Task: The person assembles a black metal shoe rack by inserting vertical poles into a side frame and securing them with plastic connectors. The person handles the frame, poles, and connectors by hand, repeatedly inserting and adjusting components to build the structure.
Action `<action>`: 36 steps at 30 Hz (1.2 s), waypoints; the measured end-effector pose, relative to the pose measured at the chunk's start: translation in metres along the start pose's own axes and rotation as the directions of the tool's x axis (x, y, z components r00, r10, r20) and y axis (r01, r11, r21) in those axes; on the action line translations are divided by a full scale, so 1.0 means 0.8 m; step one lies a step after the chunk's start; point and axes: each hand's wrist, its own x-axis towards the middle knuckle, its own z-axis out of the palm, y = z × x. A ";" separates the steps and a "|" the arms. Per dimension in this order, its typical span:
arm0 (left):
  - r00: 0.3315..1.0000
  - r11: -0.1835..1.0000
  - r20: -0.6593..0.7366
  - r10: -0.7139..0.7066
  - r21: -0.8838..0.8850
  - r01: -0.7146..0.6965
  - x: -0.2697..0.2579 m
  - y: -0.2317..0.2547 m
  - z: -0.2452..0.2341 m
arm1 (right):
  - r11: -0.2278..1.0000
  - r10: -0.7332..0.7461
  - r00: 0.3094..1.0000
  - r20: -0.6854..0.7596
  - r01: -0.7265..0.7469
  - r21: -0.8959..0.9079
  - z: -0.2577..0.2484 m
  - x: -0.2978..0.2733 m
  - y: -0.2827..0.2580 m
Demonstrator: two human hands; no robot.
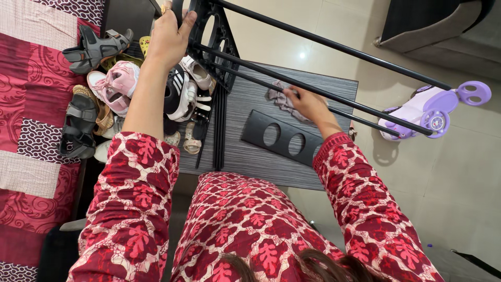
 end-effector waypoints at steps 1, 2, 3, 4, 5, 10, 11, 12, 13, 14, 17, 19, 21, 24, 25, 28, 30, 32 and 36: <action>0.999 1.000 -0.017 0.030 -0.008 -0.030 0.001 -0.009 0.005 | 0.997 -0.082 0.996 -0.029 0.082 0.008 0.007 0.006 -0.009; 0.999 1.000 -0.035 0.024 0.012 -0.024 0.003 -0.019 0.010 | 0.986 -0.163 0.985 -0.059 0.164 0.014 0.014 0.011 -0.019; 0.998 0.999 -0.053 0.020 0.033 -0.019 0.006 -0.029 0.015 | 0.978 -0.210 0.973 -0.095 0.209 -0.018 0.020 0.017 -0.027; 0.997 0.998 -0.072 0.017 0.054 -0.013 0.007 -0.039 0.019 | 0.966 -0.257 0.958 -0.129 0.253 -0.051 0.026 0.025 -0.036; 0.995 0.992 -0.084 0.055 -0.110 -0.064 0.004 -0.050 0.022 | 0.952 -0.304 0.939 -0.163 0.293 -0.086 0.029 0.031 -0.040; 0.973 0.370 0.178 -0.147 -0.902 0.221 -0.035 -0.111 0.035 | 0.928 -0.356 0.921 -0.159 0.329 -0.174 0.023 0.046 -0.040; 0.965 0.335 0.193 -0.179 -0.910 0.244 -0.044 -0.127 0.044 | 0.923 -0.368 0.914 -0.168 0.338 -0.183 0.021 0.048 -0.042; 0.955 0.300 0.209 -0.211 -0.916 0.267 -0.052 -0.143 0.059 | 0.917 -0.382 0.911 -0.154 0.354 -0.182 0.019 0.048 -0.045; 0.950 0.526 0.202 -0.239 -0.796 0.301 -0.054 -0.155 0.081 | 0.912 -0.396 0.907 -0.143 0.369 -0.181 0.015 0.049 -0.045; 0.946 0.714 0.188 -0.265 -0.621 0.323 -0.053 -0.165 0.097 | 0.906 -0.409 0.903 -0.132 0.384 -0.180 0.012 0.051 -0.048; 0.982 0.716 0.016 -0.188 -0.682 0.148 -0.061 -0.170 0.136 | 0.910 -0.370 0.928 -0.036 0.354 -0.218 0.014 0.058 -0.055; 0.957 0.726 -0.018 -0.288 -0.656 0.206 -0.058 -0.163 0.139 | 0.885 -0.441 0.894 -0.078 0.420 -0.200 0.023 0.062 -0.058; 0.919 0.736 -0.031 -0.393 -0.610 0.294 -0.051 -0.153 0.139 | 0.848 -0.522 0.837 -0.165 0.490 -0.203 0.033 0.066 -0.066; 0.857 0.726 -0.006 -0.515 -0.535 0.432 -0.044 -0.128 0.132 | 0.811 -0.584 0.764 -0.274 0.535 -0.235 0.036 0.062 -0.082; 0.853 0.718 0.008 -0.522 -0.535 0.445 -0.042 -0.118 0.123 | 0.824 -0.564 0.782 -0.264 0.511 -0.244 0.029 0.061 -0.087; 0.836 0.708 0.027 -0.548 -0.516 0.481 -0.034 -0.087 0.093 | 0.863 -0.479 0.856 -0.196 0.419 -0.282 -0.005 0.055 -0.104; 0.860 0.673 0.090 -0.503 -0.584 0.455 -0.027 -0.071 0.080 | 0.874 -0.443 0.881 -0.164 0.384 -0.297 -0.033 0.049 -0.112; 0.913 0.581 0.180 -0.366 -0.723 0.375 -0.010 -0.056 0.060 | 0.870 -0.452 0.876 -0.168 0.392 -0.301 -0.069 0.049 -0.115; 0.937 0.788 0.228 -0.264 -0.509 0.346 0.013 0.012 0.019 | 0.880 -0.469 0.849 -0.244 0.429 -0.203 -0.132 0.042 -0.109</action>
